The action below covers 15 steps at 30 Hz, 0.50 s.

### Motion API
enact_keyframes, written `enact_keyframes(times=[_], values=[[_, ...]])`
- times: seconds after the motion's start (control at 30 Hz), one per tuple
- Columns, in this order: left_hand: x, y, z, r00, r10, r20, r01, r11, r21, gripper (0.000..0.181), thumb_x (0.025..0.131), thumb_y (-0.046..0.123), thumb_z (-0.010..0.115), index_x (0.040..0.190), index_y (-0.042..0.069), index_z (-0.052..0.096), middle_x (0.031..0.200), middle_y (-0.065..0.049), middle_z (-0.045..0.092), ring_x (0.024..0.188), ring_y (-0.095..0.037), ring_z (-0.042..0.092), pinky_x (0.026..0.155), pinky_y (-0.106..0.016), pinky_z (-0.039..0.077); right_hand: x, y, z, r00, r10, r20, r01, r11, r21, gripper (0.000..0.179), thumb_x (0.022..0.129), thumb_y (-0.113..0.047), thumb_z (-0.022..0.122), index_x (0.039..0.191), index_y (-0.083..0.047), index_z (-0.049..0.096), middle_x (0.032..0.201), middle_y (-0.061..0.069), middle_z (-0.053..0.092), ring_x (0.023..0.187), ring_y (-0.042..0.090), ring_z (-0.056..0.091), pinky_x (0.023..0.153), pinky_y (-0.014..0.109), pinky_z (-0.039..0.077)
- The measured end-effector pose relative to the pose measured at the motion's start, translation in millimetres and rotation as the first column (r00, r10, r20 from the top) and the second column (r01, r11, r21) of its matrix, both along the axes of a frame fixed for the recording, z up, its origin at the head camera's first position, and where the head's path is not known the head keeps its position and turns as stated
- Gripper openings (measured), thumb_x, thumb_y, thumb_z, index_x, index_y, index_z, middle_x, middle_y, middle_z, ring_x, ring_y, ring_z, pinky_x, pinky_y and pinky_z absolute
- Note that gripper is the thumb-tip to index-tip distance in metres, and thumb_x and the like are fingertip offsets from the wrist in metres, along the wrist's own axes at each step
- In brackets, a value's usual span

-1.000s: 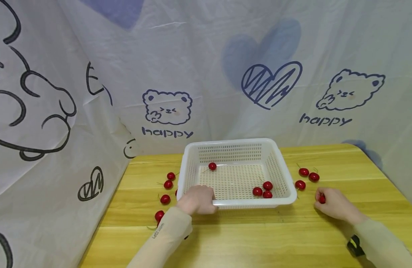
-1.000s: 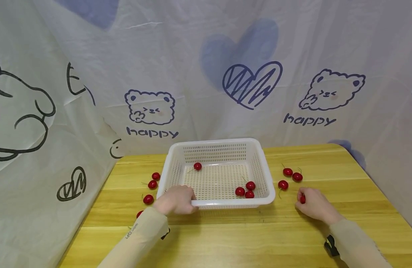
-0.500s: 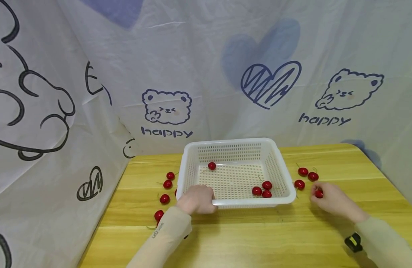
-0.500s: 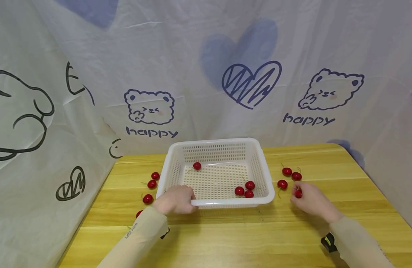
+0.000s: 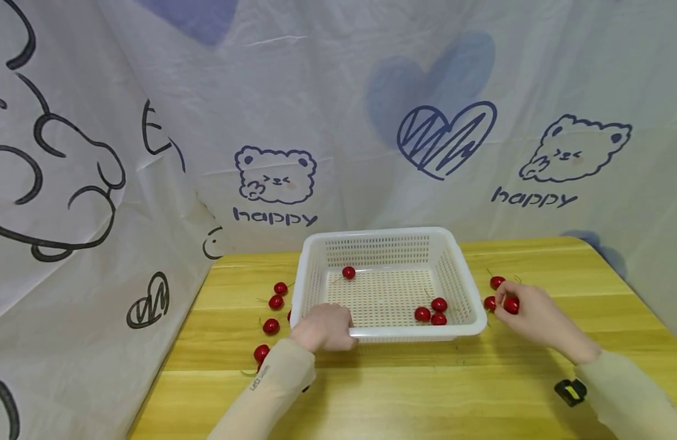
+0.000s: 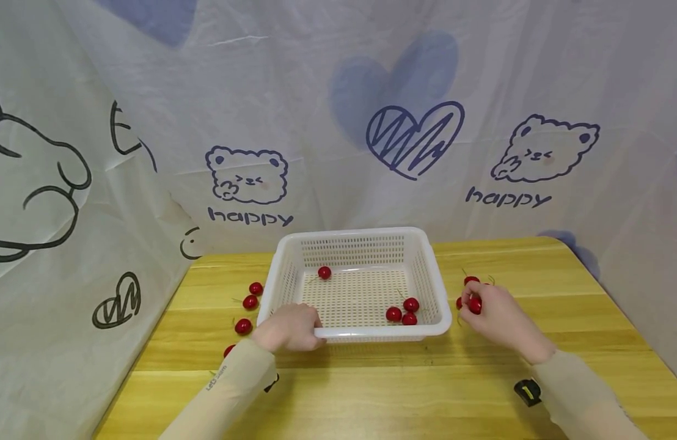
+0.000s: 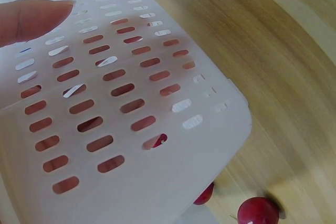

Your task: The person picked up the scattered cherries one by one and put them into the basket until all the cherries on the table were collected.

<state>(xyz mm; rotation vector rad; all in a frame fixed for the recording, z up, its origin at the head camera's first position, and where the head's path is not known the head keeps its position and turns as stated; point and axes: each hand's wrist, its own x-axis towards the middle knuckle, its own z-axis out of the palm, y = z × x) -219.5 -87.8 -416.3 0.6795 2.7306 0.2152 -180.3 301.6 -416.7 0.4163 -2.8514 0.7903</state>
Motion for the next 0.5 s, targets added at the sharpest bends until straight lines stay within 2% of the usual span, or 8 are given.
enact_keyframes(times=[0.2, 0.5], values=[[1.6, 0.2, 0.5, 1.0, 0.006, 0.005, -0.006, 1.0, 0.009, 0.018, 0.076, 0.028, 0.068, 0.065, 0.019, 0.057, 0.056, 0.006, 0.048, 0.051, -0.01, 0.04, 0.048, -0.026, 0.036, 0.6, -15, 16.5, 0.99, 0.008, -0.144, -0.014, 0.999, -0.045, 0.013, 0.082, -0.001, 0.07, 0.088, -0.008, 0.061, 0.063, -0.005, 0.048, 0.051, -0.002, 0.036, 0.046, 0.02, 0.033], [2.6, 0.2, 2.7, 1.0, 0.011, 0.004, -0.011, 1.0, 0.012, 0.016, 0.076, 0.028, 0.068, 0.068, 0.018, 0.058, 0.057, 0.005, 0.048, 0.052, -0.011, 0.041, 0.049, -0.026, 0.036, -2.6, -49, 43.5, 0.978, 0.042, -0.203, -0.071, 0.988, -0.135, 0.013, 0.082, 0.0, 0.067, 0.088, -0.01, 0.062, 0.069, -0.002, 0.057, 0.054, -0.001, 0.04, 0.046, 0.02, 0.037]])
